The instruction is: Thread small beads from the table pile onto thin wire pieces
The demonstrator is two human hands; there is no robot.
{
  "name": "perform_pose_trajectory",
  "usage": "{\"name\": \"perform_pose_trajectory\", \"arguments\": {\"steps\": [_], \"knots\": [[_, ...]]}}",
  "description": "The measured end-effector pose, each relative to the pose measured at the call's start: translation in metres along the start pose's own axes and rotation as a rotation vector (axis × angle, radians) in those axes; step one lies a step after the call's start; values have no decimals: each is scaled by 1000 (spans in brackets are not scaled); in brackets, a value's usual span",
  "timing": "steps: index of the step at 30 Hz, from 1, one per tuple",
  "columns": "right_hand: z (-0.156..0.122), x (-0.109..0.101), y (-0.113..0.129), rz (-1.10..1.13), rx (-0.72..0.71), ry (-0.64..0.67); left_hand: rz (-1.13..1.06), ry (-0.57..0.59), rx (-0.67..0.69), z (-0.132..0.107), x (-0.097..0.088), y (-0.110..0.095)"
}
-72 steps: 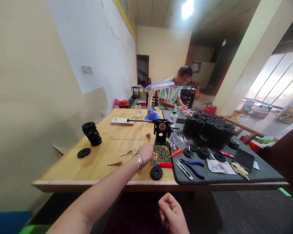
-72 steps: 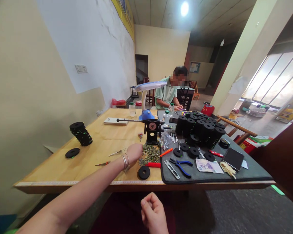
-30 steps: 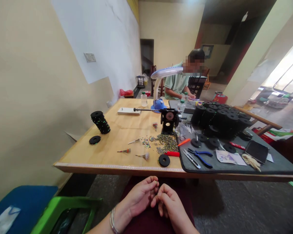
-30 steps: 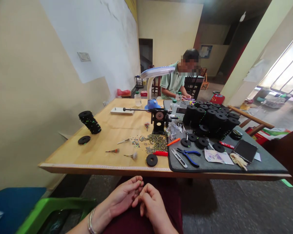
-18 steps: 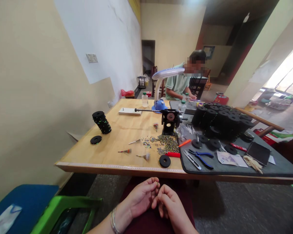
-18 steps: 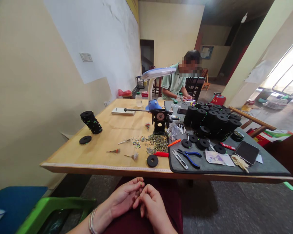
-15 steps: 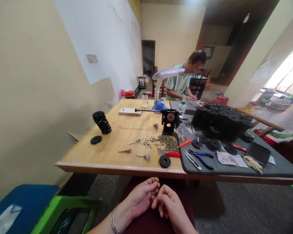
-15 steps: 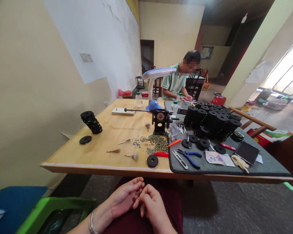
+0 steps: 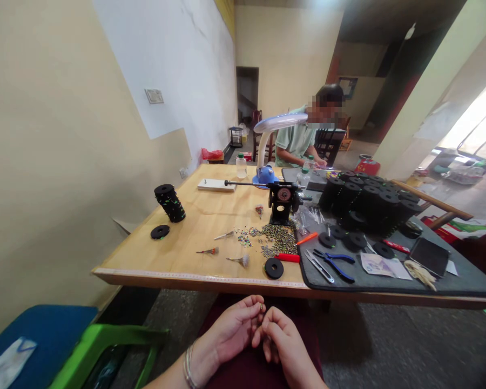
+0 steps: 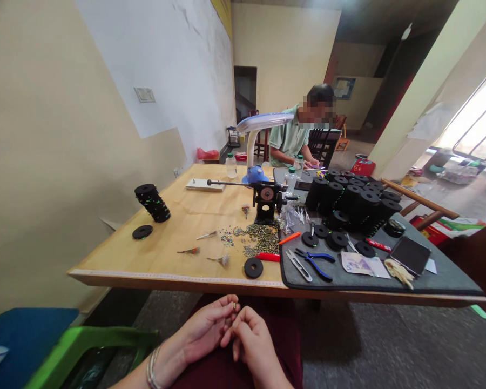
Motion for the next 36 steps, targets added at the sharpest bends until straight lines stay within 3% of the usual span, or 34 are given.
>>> {"name": "perform_pose_trajectory", "arguments": {"steps": [10, 17, 23, 36], "knots": [[2, -3, -3, 33, 2, 0, 109, 96, 63, 1, 7, -4], [5, -10, -2, 35, -27, -37, 359, 14, 309, -5, 12, -34], [9, -14, -6, 106, -6, -50, 544, 17, 454, -9, 20, -53], [13, -18, -14, 310, 66, -6, 754, 57, 547, -13, 22, -61]]}}
Point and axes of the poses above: each hand's wrist, its own z-axis towards the middle knuckle, its own x-axis out of the palm, y = z × x, the point moved 10 cm from there along z, towards the middle knuckle, and after that the axes turned 13 degrees about x, right-handed, at the moved point
